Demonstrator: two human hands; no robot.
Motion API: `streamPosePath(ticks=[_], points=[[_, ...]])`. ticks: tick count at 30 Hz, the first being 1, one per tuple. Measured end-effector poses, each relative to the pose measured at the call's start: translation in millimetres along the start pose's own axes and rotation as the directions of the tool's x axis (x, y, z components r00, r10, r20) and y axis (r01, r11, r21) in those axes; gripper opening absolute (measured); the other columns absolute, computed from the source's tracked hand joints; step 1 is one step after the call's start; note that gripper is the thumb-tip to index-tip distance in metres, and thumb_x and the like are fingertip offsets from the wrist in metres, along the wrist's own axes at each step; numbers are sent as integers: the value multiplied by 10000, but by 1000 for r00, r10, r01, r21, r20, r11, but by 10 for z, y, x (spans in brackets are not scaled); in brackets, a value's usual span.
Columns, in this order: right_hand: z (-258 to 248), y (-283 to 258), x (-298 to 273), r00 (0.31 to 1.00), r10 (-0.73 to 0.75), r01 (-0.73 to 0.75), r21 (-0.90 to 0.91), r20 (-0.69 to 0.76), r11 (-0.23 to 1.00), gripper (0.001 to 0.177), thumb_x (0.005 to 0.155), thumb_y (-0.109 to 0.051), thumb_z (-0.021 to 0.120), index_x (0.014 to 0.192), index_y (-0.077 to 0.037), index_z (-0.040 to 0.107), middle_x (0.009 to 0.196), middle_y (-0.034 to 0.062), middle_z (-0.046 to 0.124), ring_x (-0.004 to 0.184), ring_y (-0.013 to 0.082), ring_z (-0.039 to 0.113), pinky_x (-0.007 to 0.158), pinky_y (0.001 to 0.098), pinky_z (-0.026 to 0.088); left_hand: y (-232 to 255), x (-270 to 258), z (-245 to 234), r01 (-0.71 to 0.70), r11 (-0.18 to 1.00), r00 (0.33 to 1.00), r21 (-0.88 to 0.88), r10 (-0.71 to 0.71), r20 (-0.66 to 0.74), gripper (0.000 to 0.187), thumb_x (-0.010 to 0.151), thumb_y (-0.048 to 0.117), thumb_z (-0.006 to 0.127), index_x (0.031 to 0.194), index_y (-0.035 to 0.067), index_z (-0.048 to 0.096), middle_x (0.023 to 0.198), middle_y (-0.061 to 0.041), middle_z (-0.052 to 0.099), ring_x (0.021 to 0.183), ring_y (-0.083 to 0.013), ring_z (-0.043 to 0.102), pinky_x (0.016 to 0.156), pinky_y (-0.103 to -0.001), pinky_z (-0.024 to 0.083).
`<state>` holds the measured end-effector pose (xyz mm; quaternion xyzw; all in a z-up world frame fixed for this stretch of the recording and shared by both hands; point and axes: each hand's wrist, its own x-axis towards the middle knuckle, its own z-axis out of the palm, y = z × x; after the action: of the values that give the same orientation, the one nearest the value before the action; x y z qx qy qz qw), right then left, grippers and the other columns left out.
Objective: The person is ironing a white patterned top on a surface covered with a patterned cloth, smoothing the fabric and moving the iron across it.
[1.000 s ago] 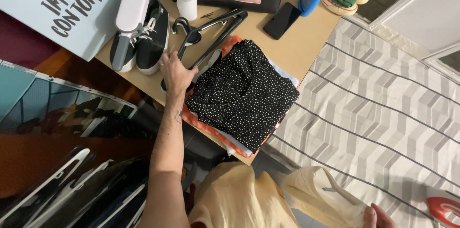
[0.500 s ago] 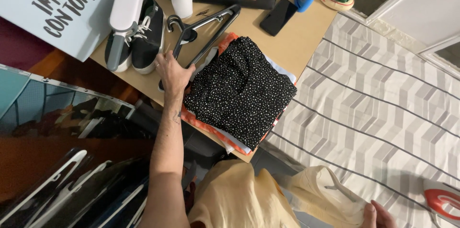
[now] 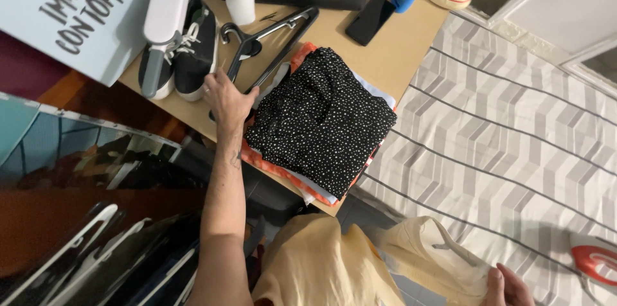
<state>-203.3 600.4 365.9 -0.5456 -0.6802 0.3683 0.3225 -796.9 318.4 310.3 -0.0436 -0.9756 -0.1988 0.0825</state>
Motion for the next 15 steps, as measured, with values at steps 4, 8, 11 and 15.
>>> streamPosePath(ticks=[4,8,11,15], points=[[-8,-269,-84,998,58,-59,44,23,997,280,1141,-233,687,1315,-14,682,950,169,683,732,150,606,643,218,448,195,-109,-406,-83,996,993,16,84,-82,1088,744,589,915,1452,-87,439,1363,-262,495,1249,-406,481,1020,-560,429],[87,-245,-118,995,26,-17,86,-99,996,145,1081,-104,719,1185,-3,725,905,87,676,811,89,602,732,216,482,441,-205,-743,-173,984,978,-38,167,-125,1045,795,503,906,1461,-121,397,1359,-325,518,1245,-472,506,1021,-560,433],[64,-93,-132,992,-32,48,132,-121,990,158,1054,-69,728,1195,1,721,958,80,688,836,94,613,767,216,498,476,-181,-690,-214,976,974,46,217,-67,1117,747,555,934,1457,-130,409,1371,-322,511,1259,-446,487,1045,-531,434],[13,-44,-187,992,-38,56,158,-118,986,171,1059,-107,746,1200,-14,719,974,72,692,853,96,620,773,211,504,316,-108,-312,-272,951,957,146,283,-58,1097,657,591,972,1393,-59,482,1289,-272,552,1177,-403,520,921,-534,485]])
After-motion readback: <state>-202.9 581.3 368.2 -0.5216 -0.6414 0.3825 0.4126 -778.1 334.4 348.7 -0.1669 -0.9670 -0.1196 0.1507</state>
